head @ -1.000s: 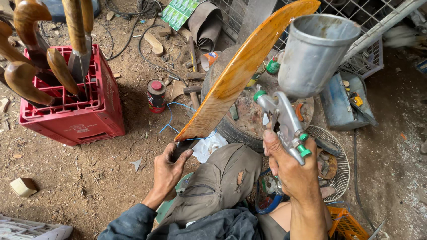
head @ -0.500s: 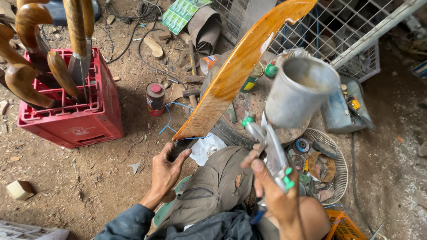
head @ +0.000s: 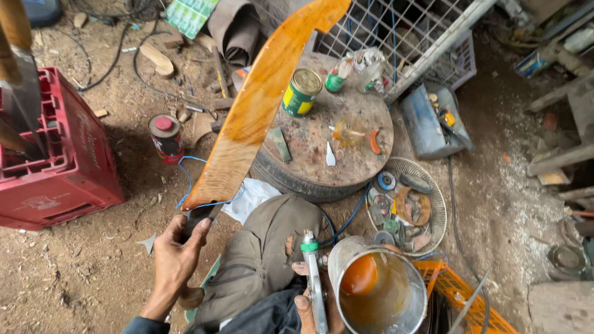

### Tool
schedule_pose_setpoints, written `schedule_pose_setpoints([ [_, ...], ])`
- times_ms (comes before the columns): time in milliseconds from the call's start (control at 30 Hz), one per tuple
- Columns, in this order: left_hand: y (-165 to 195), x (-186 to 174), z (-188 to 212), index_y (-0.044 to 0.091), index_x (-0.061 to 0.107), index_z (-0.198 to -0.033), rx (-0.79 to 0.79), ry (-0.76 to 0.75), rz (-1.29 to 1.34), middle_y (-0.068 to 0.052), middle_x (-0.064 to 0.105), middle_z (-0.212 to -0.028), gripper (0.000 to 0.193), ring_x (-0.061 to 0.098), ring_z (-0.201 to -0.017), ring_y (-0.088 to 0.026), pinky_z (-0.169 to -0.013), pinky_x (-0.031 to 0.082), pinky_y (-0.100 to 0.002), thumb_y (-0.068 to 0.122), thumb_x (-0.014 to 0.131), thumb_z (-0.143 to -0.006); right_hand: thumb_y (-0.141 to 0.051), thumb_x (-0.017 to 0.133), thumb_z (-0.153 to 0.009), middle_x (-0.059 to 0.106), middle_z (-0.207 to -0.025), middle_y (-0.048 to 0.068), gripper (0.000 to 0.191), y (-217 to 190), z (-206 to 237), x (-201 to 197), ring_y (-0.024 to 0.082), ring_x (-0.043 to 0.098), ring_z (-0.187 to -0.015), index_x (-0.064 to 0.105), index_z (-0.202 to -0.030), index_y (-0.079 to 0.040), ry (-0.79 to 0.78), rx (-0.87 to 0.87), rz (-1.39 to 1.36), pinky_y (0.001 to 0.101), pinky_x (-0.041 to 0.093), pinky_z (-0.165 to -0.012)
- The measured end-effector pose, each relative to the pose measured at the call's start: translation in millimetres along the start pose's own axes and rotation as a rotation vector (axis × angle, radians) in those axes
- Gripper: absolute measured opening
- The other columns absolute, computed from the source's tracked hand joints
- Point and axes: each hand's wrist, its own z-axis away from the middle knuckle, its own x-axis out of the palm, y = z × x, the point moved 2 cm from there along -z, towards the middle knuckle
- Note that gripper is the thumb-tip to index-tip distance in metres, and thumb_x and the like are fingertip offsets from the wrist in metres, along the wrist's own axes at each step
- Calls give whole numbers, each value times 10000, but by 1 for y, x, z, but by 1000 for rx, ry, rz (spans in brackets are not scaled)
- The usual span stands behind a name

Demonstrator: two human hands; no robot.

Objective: The person pours orange finish into a spray gun and applies it to a curved wooden object, then to a machete handle, rotating the items to coat all sides. The person works in a cluttered workshop with tools and finished items nearby.

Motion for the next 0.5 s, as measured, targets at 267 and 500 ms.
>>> schedule_pose_setpoints([
  [267,15,5,6,37,677,-848,-107,4,-76,1,590,-643,234,493,-592,-83,-535,393,-275,252,756,-895,-325,697,-996,759,-1112,150,518,7,-13,7,73,448,-657,598,-1270,103,83,-43,-135,231,424,-611],
  [500,42,8,10,40,662,-793,-161,-30,-122,10,575,-606,287,468,-573,-72,-529,389,-277,293,764,-883,-273,697,-896,782,-1042,171,427,18,-44,-4,71,498,-474,645,-1158,61,0,266,-192,224,424,-449],
])
